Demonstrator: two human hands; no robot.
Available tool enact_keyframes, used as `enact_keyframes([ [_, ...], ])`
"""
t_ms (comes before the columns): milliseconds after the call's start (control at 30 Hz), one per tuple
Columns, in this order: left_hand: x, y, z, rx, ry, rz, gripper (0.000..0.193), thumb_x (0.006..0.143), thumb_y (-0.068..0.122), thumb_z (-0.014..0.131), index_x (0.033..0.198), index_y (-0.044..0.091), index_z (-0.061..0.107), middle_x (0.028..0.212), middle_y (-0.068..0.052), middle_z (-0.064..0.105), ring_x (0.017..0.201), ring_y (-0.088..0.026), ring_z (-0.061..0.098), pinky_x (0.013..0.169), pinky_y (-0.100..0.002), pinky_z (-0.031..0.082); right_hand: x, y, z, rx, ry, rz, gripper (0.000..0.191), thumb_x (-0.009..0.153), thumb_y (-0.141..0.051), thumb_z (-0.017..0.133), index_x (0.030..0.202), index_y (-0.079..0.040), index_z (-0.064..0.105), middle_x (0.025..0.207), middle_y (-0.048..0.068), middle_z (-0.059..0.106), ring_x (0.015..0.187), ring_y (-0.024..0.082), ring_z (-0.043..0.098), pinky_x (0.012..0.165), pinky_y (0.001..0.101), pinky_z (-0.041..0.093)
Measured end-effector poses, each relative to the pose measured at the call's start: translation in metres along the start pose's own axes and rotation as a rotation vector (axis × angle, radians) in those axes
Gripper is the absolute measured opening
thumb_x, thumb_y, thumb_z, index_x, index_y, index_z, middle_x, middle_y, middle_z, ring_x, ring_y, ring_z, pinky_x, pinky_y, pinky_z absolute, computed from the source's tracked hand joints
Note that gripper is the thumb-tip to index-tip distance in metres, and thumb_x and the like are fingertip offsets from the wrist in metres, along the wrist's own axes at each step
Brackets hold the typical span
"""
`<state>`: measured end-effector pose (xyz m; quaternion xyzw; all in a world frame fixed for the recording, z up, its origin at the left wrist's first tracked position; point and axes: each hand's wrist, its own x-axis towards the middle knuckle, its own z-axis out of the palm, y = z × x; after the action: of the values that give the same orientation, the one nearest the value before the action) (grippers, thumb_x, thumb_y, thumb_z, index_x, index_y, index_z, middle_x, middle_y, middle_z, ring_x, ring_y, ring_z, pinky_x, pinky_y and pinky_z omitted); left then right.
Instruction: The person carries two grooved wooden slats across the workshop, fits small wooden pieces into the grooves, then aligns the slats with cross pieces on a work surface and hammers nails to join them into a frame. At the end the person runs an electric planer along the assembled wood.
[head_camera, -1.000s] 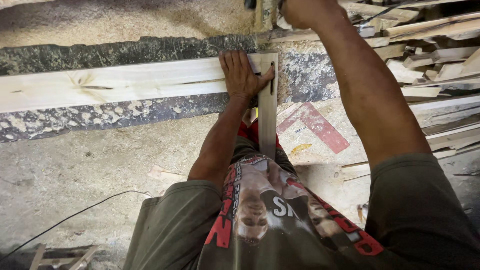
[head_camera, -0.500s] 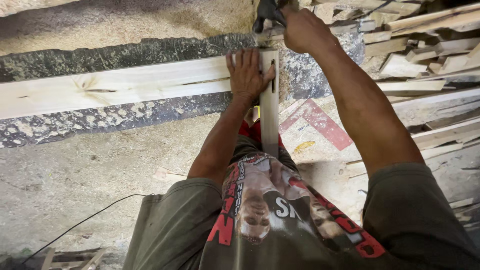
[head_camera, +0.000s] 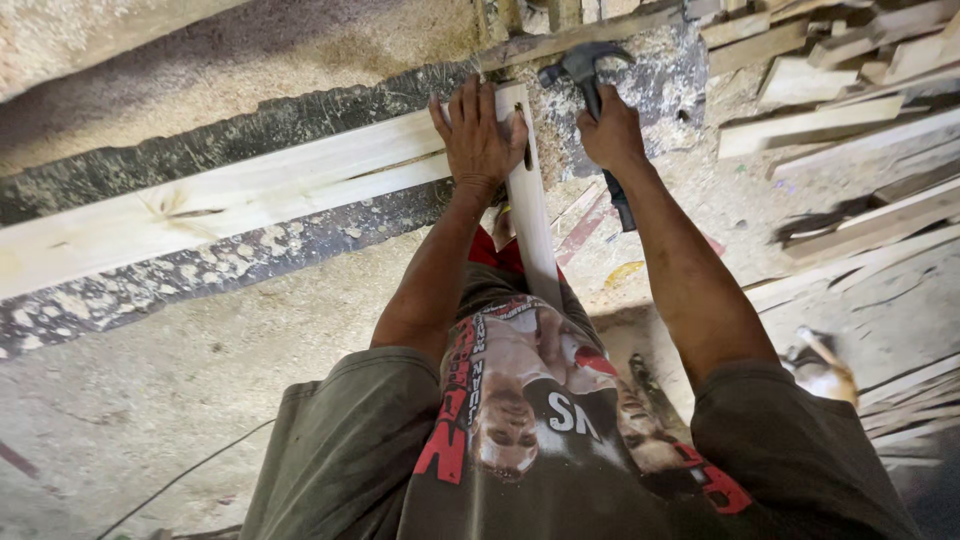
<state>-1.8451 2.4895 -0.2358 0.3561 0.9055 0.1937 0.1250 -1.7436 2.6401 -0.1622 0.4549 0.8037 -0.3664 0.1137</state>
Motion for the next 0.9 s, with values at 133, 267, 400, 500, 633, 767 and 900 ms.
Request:
enact_keyframes([
  [133, 0.002, -0.002, -0.005, -0.03, -0.083, -0.004, 0.062, 0.089, 0.049, 0.058, 0.133, 0.005, 0.056, 0.14, -0.021, 0.047, 0.138, -0.036, 0.042, 0.12, -0.067, 0.004, -0.037, 0.029, 0.009, 0.077, 0.085, 0.103, 0.029, 0.096, -0.026, 0.071, 0.108, -0.002, 0.061, 0.094, 0.024, 0.071, 0.088, 0.042, 0.07, 0.077, 0.0508, 0.054],
  [267, -0.01, 0.018, -0.015, -0.192, 0.08, 0.199, 0.068, 0.093, 0.039, 0.063, 0.145, -0.001, 0.048, 0.146, -0.024, 0.046, 0.141, -0.04, 0.04, 0.123, -0.069, 0.005, -0.097, 0.054, 0.018, 0.222, 0.168, 0.345, 0.032, 0.093, -0.03, 0.072, 0.105, -0.003, 0.062, 0.089, 0.021, 0.07, 0.074, 0.036, 0.071, 0.067, 0.047, 0.055],
  [400, -0.056, 0.092, -0.004, -0.342, -0.006, 0.582, 0.054, 0.093, 0.026, 0.071, 0.14, 0.004, 0.054, 0.139, -0.023, 0.05, 0.136, -0.041, 0.046, 0.123, -0.067, 0.025, -0.154, 0.08, 0.021, 0.531, 0.234, 0.597, 0.032, 0.095, -0.031, 0.068, 0.102, -0.001, 0.061, 0.071, 0.018, 0.068, 0.059, 0.029, 0.07, 0.058, 0.0419, 0.057],
  [500, -0.112, 0.146, 0.009, -0.476, -0.241, 0.694, 0.044, 0.088, 0.017, 0.071, 0.128, 0.002, 0.057, 0.122, -0.025, 0.059, 0.116, -0.043, 0.057, 0.097, -0.056, 0.047, -0.209, 0.107, 0.027, 0.676, 0.397, 0.64, 0.032, 0.094, -0.03, 0.069, 0.101, 0.001, 0.065, 0.067, 0.015, 0.068, 0.057, 0.024, 0.069, 0.057, 0.0392, 0.056],
  [633, -0.192, 0.184, 0.021, -0.433, -0.557, 0.831, 0.026, 0.09, 0.015, 0.071, 0.113, 0.006, 0.062, 0.102, -0.021, 0.065, 0.095, -0.041, 0.064, 0.083, -0.049, 0.053, -0.309, 0.147, 0.042, 0.796, 0.608, 0.706, 0.032, 0.092, -0.029, 0.07, 0.104, 0.001, 0.067, 0.071, 0.014, 0.071, 0.059, 0.021, 0.07, 0.057, 0.0374, 0.056],
  [767, -0.304, 0.204, 0.029, -0.337, -0.776, 1.006, 0.021, 0.088, 0.017, 0.073, 0.104, 0.007, 0.066, 0.098, -0.019, 0.067, 0.093, -0.039, 0.065, 0.08, -0.049, 0.053, -0.437, 0.183, 0.084, 0.954, 0.787, 0.891, 0.033, 0.09, -0.029, 0.07, 0.106, 0.0, 0.069, 0.072, 0.015, 0.07, 0.06, 0.021, 0.069, 0.058, 0.0372, 0.056],
  [900, -0.459, 0.209, 0.038, -0.294, -1.016, 1.166, 0.02, 0.09, 0.019, 0.073, 0.104, 0.007, 0.065, 0.098, -0.016, 0.07, 0.092, -0.035, 0.069, 0.082, -0.046, 0.055, -0.583, 0.208, 0.16, 1.085, 0.925, 1.073, 0.037, 0.087, -0.026, 0.068, 0.113, 0.0, 0.066, 0.079, 0.018, 0.073, 0.069, 0.028, 0.073, 0.068, 0.0422, 0.057],
])
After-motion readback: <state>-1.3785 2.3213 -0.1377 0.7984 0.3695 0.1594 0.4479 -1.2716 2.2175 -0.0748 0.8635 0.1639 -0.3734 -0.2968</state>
